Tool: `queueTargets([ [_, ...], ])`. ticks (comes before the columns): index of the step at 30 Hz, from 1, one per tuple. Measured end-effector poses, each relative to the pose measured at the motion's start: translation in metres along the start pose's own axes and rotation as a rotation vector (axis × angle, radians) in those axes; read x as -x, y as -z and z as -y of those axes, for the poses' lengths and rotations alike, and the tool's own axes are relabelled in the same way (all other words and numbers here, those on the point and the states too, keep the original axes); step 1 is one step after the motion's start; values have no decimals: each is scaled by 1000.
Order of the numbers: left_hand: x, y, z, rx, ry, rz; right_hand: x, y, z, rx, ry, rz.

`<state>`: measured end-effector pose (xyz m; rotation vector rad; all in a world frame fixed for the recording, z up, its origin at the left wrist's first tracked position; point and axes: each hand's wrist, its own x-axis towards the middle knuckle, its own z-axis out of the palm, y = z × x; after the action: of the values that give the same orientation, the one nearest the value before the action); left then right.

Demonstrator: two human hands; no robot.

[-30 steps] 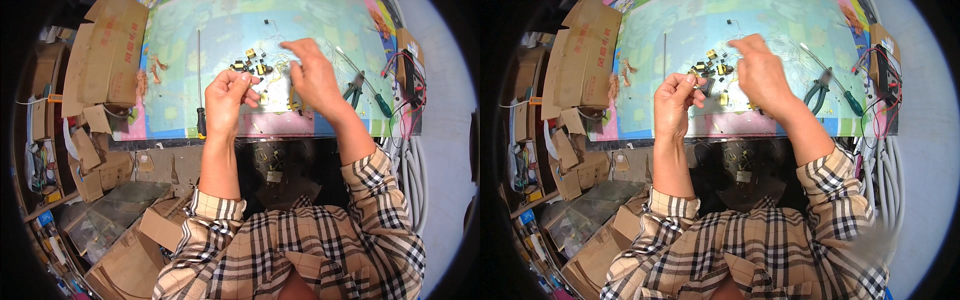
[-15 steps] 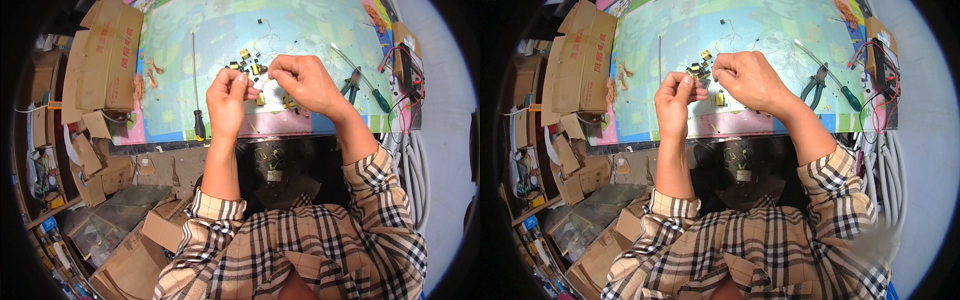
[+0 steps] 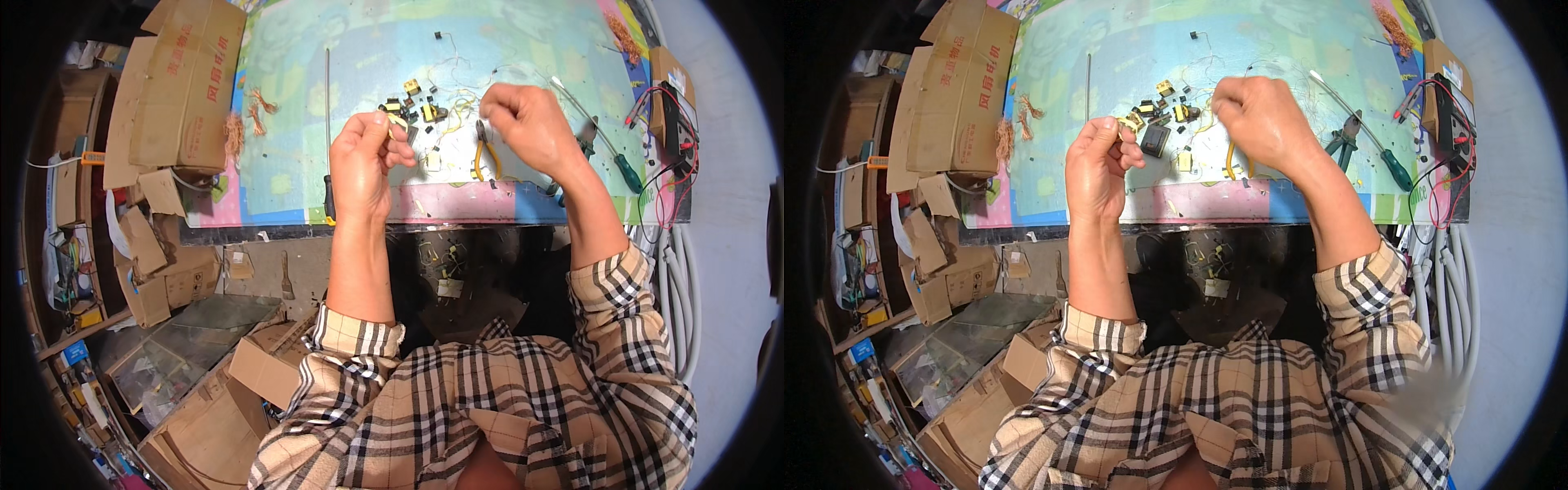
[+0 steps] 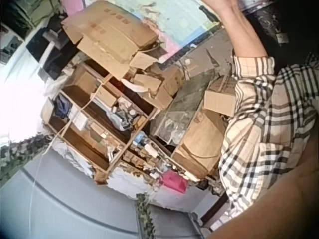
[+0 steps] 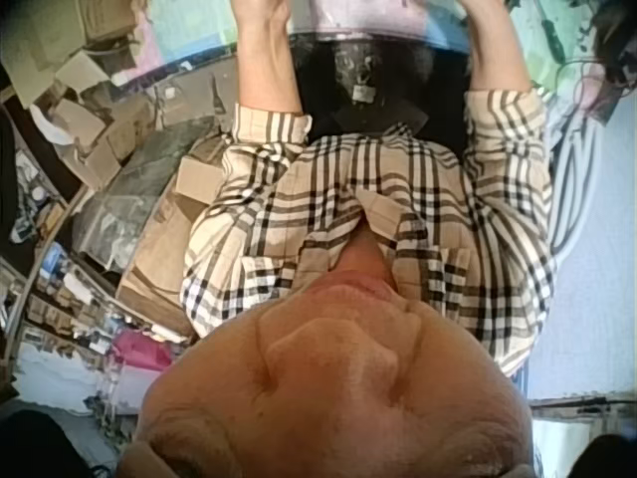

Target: The person sits on the floor and assembles small electronic components by hand, connecting wires to connectors and arranging them on a low table. The person occasionally reaches down to retrieve additional parts from the floor.

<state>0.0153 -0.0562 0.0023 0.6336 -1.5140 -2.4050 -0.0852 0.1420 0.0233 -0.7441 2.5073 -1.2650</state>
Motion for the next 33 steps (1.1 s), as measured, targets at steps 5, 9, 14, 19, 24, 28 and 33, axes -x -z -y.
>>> queueTargets([
  [5, 8, -12, 1, -595, -143, -36, -6, 3, -9, -62, 6, -214],
  [9, 8, -13, 5, -1070, -361, -201, -3, 1, -3, -143, 81, -199],
  [14, 6, -7, 8, -1208, -506, -226, 2, -1, 7, -215, 91, -187],
  [19, 6, -5, 12, -1242, -532, -122, 3, -2, 6, -281, 105, -179],
  [24, 2, 1, 5, -1189, -512, -206, 7, -2, 11, -269, 125, -46],
  [28, -10, 30, -11, -1026, -432, -351, 13, 11, 17, -288, 141, 96],
  [33, -11, 47, -27, 92, -94, -98, 7, 6, -7, -114, 80, -73],
])
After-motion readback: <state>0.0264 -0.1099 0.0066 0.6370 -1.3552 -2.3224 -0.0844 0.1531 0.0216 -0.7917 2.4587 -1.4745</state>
